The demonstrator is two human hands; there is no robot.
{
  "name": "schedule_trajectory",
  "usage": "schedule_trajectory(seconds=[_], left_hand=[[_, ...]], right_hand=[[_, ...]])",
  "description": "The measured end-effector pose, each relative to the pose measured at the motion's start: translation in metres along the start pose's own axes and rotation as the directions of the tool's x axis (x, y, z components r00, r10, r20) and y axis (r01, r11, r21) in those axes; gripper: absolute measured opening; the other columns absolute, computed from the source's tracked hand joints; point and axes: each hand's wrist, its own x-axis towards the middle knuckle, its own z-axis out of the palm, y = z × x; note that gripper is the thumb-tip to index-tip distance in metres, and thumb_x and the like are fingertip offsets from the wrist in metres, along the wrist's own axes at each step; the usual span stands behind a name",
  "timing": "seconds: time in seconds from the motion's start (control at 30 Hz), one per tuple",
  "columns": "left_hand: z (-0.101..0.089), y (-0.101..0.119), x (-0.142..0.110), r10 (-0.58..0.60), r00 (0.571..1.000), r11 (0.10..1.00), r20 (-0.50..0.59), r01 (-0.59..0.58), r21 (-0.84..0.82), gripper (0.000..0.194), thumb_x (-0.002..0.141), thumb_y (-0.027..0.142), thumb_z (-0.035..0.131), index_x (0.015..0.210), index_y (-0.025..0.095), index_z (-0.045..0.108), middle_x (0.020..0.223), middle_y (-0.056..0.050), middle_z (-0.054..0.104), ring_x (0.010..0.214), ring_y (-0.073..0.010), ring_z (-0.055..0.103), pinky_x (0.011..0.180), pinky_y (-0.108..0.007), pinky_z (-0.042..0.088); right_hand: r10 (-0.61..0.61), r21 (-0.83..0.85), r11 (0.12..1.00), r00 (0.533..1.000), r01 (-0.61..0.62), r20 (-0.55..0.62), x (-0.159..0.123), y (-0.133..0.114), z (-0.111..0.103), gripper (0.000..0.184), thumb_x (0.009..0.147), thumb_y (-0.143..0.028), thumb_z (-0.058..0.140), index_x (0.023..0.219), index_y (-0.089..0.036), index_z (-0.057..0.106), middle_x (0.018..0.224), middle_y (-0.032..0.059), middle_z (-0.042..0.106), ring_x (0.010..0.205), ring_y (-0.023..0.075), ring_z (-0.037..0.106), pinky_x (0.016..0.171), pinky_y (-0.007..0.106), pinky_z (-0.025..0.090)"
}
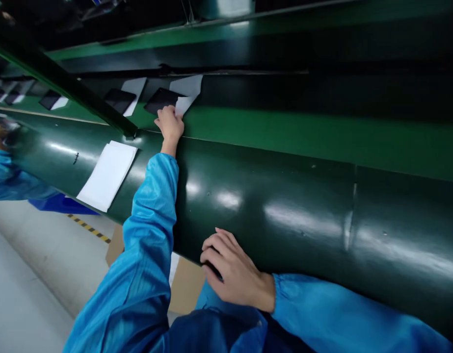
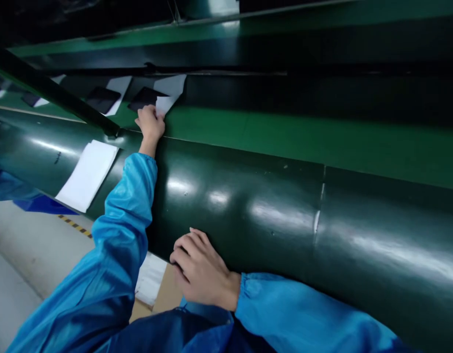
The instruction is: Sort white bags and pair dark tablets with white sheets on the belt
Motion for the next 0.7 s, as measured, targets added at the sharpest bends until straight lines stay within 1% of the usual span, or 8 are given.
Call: schedule_trajectory(seconds=[0.1,0.2,0.3,0.37,0.43,0.53,0.63,0.7], left_hand=[[-0.006,0.022,-0.017,-0.014,0.999,0.995,-0.041,0.018,0.095,0.016,0.104,0.034,0.054,0.098,0.019,0.057,0.117,-0.015,0.063,0.124,-0.0301,0.050,0.107,-0.053,0.034],[-0.019,0.059,-0.057,0.104,0.994,0.982,-0.036,-0.097,0.162,0.018,0.106,0.029,0.047,0.105,0.016,0.060,0.120,-0.017,0.064,0.122,-0.0315,0.054,0.104,-0.051,0.036],[-0.034,0.092,-0.115,0.266,0.964,0.947,0.018,-0.265,0.182,0.021,0.105,0.027,0.046,0.105,0.017,0.064,0.111,-0.016,0.068,0.114,-0.0325,0.059,0.101,-0.048,0.039],[-0.043,0.106,-0.155,0.392,0.918,0.902,0.055,-0.395,0.175,0.025,0.105,0.023,0.044,0.104,0.018,0.068,0.106,-0.015,0.070,0.106,-0.0302,0.062,0.099,-0.047,0.039],[-0.052,0.115,-0.191,0.514,0.855,0.840,0.073,-0.519,0.159,0.029,0.105,0.021,0.043,0.104,0.019,0.072,0.102,-0.014,0.072,0.099,-0.0273,0.063,0.097,-0.045,0.040],[-0.066,0.123,-0.232,0.640,0.766,0.757,0.066,-0.643,0.116,0.030,0.105,0.019,0.045,0.106,0.021,0.075,0.095,-0.011,0.073,0.093,-0.0237,0.064,0.093,-0.043,0.041],[-0.078,0.125,-0.262,0.691,0.722,0.719,-0.021,-0.684,0.123,0.026,0.104,0.018,0.052,0.106,0.024,0.077,0.087,-0.007,0.072,0.089,-0.0209,0.064,0.088,-0.040,0.043],[-0.084,0.125,-0.275,0.712,0.695,0.701,-0.099,-0.697,0.152,0.024,0.102,0.015,0.057,0.105,0.026,0.078,0.083,-0.005,0.071,0.086,-0.0195,0.064,0.084,-0.038,0.043]], right_hand=[[0.159,0.369,0.926,0.970,-0.083,-0.182,0.011,0.014,-0.001,0.014,0.101,-0.031,0.054,0.114,-0.025,0.054,0.116,0.0093,0.060,0.110,0.0230,0.062,0.103,0.047,0.057],[0.374,0.719,0.691,0.887,-0.072,-0.271,0.036,0.043,-0.015,0.029,0.101,-0.049,0.056,0.120,-0.029,0.048,0.116,0.0064,0.059,0.104,0.0207,0.066,0.096,0.043,0.061],[0.511,0.851,0.522,0.776,0.062,-0.371,0.064,0.074,-0.048,0.045,0.091,-0.065,0.065,0.118,-0.033,0.046,0.127,0.0039,0.059,0.106,0.0204,0.068,0.099,0.045,0.061],[0.537,0.884,0.458,0.763,0.095,-0.360,0.076,0.087,-0.072,0.054,0.084,-0.070,0.071,0.116,-0.035,0.046,0.126,0.0016,0.062,0.106,0.0215,0.070,0.101,0.047,0.060],[0.532,0.890,0.450,0.779,0.072,-0.332,0.080,0.092,-0.089,0.058,0.076,-0.066,0.079,0.116,-0.035,0.049,0.122,-0.0007,0.067,0.106,0.0229,0.071,0.100,0.048,0.060],[0.490,0.852,0.523,0.816,0.006,-0.307,0.077,0.088,-0.096,0.060,0.065,-0.047,0.089,0.115,-0.031,0.059,0.116,0.0010,0.074,0.110,0.0268,0.070,0.102,0.048,0.058],[0.449,0.799,0.600,0.837,-0.023,-0.313,0.069,0.084,-0.095,0.054,0.060,-0.034,0.087,0.109,-0.025,0.068,0.106,0.0033,0.078,0.107,0.0282,0.072,0.104,0.047,0.056],[0.435,0.761,0.645,0.849,-0.061,-0.300,0.064,0.083,-0.097,0.048,0.058,-0.029,0.086,0.102,-0.022,0.070,0.094,0.0024,0.078,0.093,0.0260,0.073,0.092,0.044,0.061]])
